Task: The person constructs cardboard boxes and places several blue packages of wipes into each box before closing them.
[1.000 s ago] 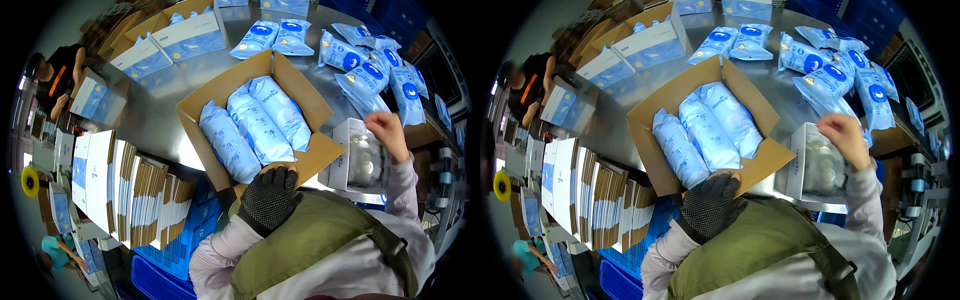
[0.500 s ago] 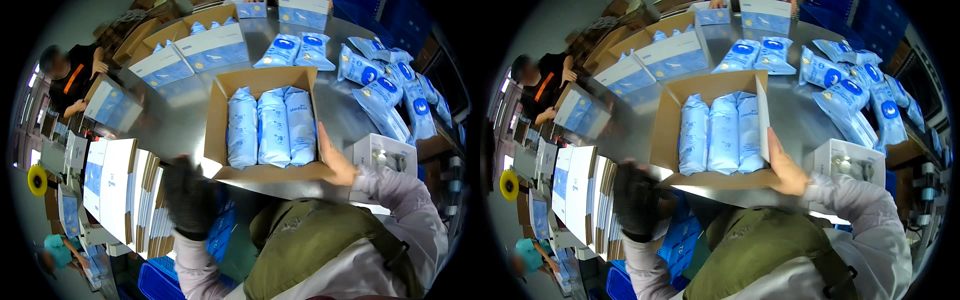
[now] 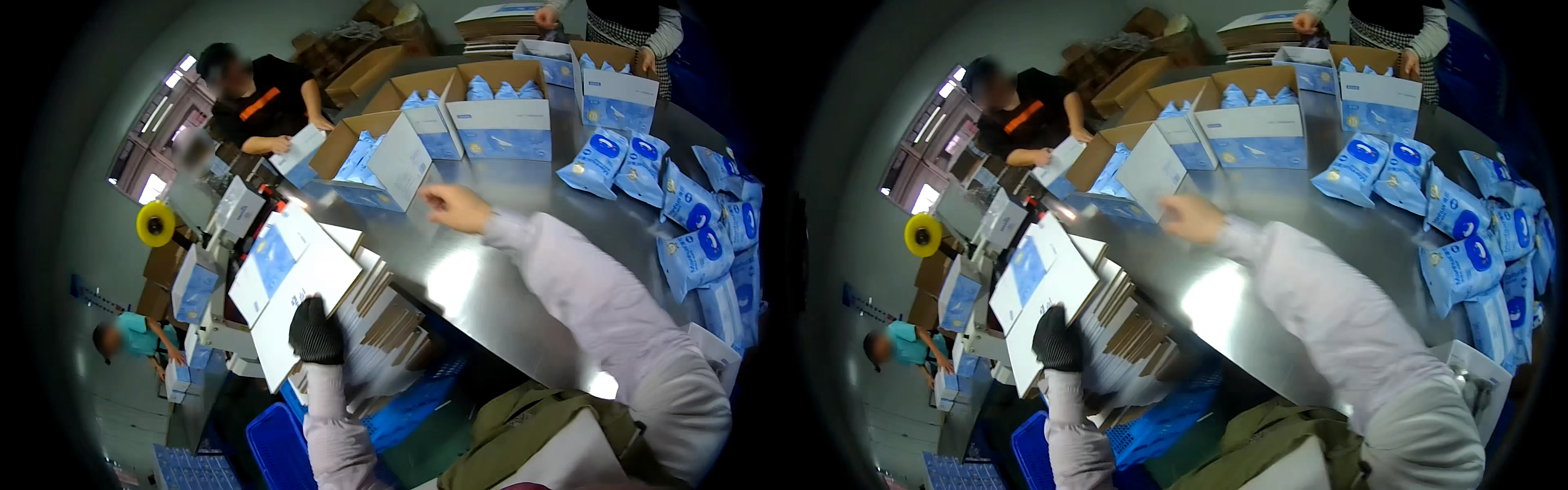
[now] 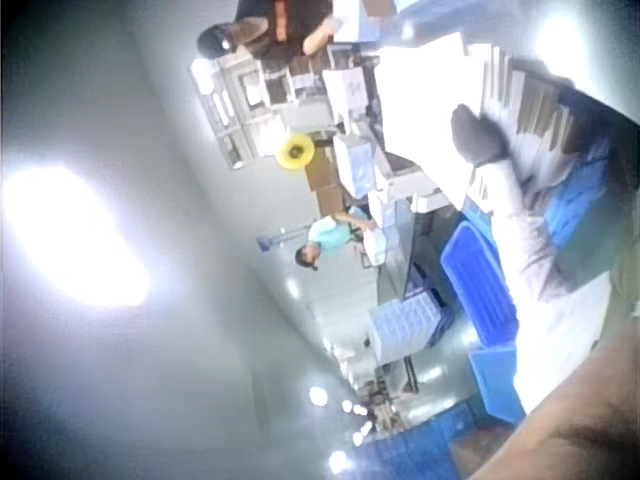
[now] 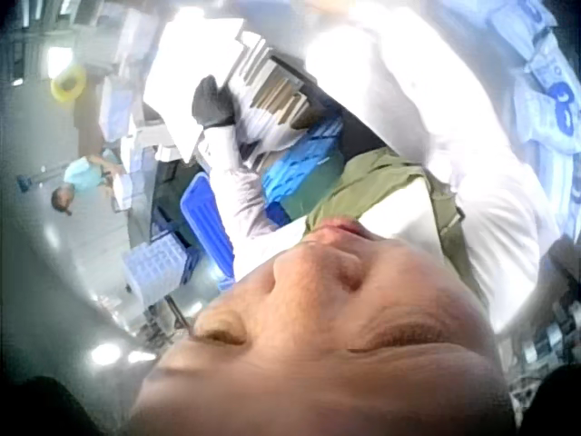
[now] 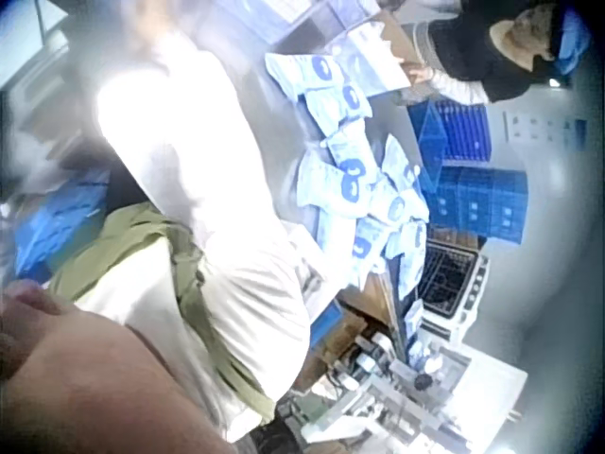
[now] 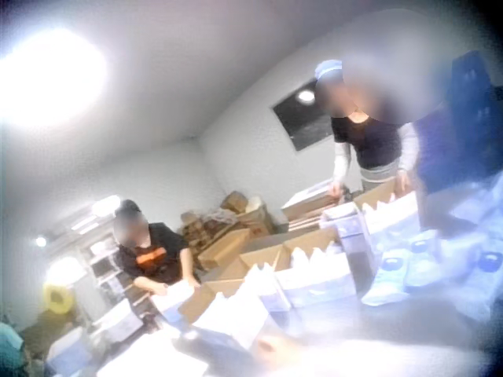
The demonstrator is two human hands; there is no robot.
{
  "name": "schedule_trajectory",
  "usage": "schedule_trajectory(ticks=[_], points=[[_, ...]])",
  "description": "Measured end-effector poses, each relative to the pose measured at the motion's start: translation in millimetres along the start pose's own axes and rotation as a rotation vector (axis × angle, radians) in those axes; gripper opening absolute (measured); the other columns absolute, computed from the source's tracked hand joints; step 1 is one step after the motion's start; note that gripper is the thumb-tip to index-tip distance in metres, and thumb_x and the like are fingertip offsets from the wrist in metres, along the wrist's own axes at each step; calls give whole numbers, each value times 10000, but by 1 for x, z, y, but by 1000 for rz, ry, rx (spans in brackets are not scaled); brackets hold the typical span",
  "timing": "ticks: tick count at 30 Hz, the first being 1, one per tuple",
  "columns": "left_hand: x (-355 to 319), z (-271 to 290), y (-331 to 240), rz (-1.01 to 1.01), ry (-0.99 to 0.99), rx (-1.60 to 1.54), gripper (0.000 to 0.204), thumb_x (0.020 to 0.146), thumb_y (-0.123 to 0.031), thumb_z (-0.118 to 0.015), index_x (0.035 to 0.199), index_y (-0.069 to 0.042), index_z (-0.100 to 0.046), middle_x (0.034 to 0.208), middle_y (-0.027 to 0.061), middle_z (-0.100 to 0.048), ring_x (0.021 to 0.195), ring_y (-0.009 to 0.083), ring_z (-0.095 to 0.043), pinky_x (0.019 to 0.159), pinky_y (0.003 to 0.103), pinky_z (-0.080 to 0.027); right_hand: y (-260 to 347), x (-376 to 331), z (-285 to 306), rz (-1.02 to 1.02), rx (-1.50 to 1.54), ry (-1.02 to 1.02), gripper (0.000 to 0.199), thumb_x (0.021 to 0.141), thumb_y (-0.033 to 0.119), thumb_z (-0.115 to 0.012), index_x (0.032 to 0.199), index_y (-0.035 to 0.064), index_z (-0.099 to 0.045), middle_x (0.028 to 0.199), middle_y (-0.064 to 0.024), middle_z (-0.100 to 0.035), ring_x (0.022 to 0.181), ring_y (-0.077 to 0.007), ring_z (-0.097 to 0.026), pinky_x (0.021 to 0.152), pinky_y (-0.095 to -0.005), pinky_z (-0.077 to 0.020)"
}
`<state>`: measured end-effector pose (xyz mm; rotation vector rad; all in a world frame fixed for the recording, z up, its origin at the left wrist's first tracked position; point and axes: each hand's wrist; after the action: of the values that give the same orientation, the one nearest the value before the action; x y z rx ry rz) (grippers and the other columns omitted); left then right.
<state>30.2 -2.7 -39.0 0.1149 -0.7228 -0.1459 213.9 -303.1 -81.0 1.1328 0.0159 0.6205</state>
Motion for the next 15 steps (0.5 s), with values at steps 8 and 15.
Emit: schedule_trajectory(ticks=[8, 15], points=[[17, 140, -80, 328, -504, -1267, 348, 719, 80, -624, 1055, 24, -551, 985, 122, -595, 868, 226, -588, 720, 313, -507, 83, -89, 166, 227, 711, -806, 647, 788, 389, -615, 1267, 28, -373, 1184, -86, -460, 1117, -184, -424, 910, -265, -331], [47, 56, -136, 528, 143, -1759, 302, 783, -130, -619, 1032, 35, -572, 968, 131, -626, 884, 219, -576, 827, 353, -443, 62, -188, 233, -183, 457, -875, 348, 708, 353, -700, 921, 119, -555, 811, 16, -547, 800, -107, -492, 738, -228, -342]])
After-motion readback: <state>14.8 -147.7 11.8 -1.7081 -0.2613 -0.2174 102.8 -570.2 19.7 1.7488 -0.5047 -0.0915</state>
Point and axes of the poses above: each hand's wrist, its own x-axis towards the middle knuckle, its own z-axis out of the back of the hand, y = z × x
